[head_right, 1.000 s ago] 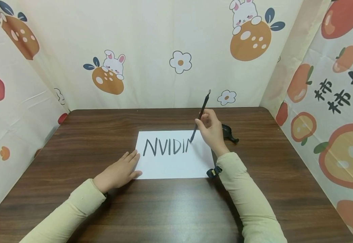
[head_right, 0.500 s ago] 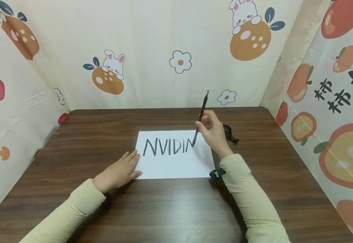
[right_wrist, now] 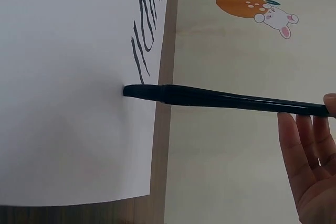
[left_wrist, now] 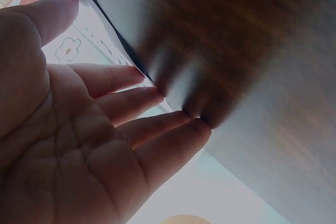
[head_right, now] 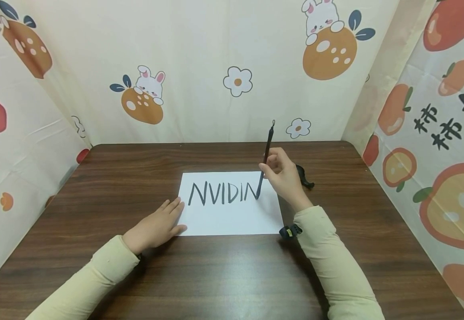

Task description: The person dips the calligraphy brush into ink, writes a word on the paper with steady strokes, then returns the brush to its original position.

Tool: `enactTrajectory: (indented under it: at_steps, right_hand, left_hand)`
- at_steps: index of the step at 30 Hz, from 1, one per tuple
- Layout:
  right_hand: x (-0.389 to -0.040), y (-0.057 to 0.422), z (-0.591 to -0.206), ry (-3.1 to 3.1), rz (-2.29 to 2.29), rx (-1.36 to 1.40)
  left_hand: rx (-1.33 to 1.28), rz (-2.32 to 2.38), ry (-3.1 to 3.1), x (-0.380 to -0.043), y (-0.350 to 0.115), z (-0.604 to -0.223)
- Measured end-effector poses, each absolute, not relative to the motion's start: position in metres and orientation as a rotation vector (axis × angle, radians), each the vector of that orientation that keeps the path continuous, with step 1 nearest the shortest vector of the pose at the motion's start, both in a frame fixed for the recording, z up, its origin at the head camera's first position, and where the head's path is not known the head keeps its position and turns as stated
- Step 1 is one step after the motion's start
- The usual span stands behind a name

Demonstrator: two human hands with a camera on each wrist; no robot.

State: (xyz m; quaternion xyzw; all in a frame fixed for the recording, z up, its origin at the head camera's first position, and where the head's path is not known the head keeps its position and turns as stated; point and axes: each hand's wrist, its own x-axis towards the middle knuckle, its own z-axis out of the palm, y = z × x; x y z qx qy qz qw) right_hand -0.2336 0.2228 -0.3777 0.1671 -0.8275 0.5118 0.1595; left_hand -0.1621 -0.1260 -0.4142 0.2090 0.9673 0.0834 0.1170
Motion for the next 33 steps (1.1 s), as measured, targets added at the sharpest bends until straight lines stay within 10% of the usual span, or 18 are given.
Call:
enactTrajectory:
  at_steps: [33]
  right_hand:
    - [-0.256,0.215,-0.386,-2.106,1.584,0.374]
  left_hand:
    - [0.593,0.242,2.826,-0.162,-0.126,-0.415]
